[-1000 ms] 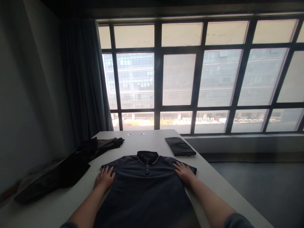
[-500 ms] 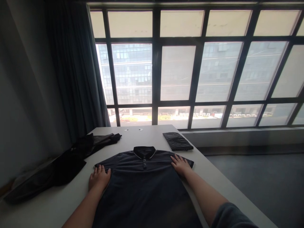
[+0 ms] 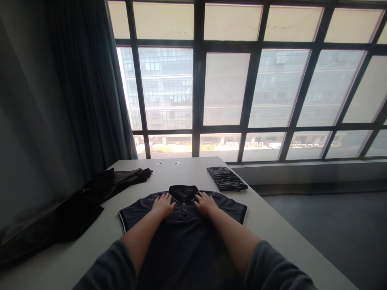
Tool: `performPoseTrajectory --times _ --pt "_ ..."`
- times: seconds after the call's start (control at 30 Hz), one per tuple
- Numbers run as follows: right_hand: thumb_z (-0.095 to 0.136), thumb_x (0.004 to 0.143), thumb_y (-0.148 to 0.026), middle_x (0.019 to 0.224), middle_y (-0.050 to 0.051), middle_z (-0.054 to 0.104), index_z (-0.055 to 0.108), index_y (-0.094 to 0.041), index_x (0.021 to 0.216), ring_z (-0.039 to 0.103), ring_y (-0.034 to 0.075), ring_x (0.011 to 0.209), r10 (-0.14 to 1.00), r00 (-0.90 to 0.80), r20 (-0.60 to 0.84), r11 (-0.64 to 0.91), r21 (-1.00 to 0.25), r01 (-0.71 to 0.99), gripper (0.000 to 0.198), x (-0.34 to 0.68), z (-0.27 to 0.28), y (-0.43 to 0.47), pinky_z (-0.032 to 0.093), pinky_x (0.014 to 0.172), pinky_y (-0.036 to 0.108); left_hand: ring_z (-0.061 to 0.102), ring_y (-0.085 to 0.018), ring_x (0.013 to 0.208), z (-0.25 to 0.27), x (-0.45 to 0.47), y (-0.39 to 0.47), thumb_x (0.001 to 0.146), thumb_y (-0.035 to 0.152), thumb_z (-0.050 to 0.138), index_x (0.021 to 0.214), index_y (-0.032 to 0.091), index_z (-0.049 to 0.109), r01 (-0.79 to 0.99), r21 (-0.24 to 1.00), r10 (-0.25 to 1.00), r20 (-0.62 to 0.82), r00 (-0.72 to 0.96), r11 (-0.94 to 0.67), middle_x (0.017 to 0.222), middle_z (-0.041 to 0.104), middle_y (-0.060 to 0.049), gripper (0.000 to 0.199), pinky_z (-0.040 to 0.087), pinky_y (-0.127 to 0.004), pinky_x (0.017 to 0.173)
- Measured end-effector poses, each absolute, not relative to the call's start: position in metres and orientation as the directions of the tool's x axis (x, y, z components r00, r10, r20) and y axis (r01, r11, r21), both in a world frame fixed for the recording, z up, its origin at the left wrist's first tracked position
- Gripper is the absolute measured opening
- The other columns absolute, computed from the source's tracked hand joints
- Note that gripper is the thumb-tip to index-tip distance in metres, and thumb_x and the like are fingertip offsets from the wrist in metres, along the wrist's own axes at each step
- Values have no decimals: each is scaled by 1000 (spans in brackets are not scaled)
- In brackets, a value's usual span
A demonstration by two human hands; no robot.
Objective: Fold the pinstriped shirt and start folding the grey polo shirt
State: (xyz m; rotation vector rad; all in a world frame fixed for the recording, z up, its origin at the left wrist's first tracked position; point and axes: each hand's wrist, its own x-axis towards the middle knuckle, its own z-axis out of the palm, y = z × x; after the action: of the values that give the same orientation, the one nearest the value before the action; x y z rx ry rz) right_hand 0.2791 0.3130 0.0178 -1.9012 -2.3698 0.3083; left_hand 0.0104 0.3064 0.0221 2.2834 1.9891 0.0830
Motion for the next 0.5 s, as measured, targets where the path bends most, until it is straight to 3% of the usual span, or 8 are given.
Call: performPoseTrajectory --times 0.1,0.2,0.37,0.5 --pt "32 106 -60 178 9 15 29 -28 170 12 36 164 981 -162 -108 136 -216 967 71 265 7 320 9 128 66 21 -37 163 12 25 323 103 64 31 168 32 34 987 136 991 -90 96 -83 176 25 -9 73 22 -68 126" --pt "28 106 -65 180 5 6 23 -32 171 3 35 165 981 -153 -122 124 -220 968 73 268 1 329 1 128 65 9 -44 163 3 23 330 100 71 28 169 38 29 990 138 995 -95 8 6 179 12 -6 76 10 -80 122" --pt "27 105 -67 180 3 6 21 -36 171 3 33 166 975 -177 -135 146 -210 967 73 274 2 344 0 129 63 8 -44 164 0 18 340 98 77 27 168 41 27 987 140 994 -82 -71 82 179 10 -6 79 6 -77 124" --pt "27 105 -67 180 2 5 22 -36 171 3 33 166 977 -171 -128 141 -214 967 73 273 3 347 -1 129 62 12 -42 164 8 20 342 100 74 26 169 36 29 985 145 994 -66 -88 97 179 13 -10 78 10 -74 125"
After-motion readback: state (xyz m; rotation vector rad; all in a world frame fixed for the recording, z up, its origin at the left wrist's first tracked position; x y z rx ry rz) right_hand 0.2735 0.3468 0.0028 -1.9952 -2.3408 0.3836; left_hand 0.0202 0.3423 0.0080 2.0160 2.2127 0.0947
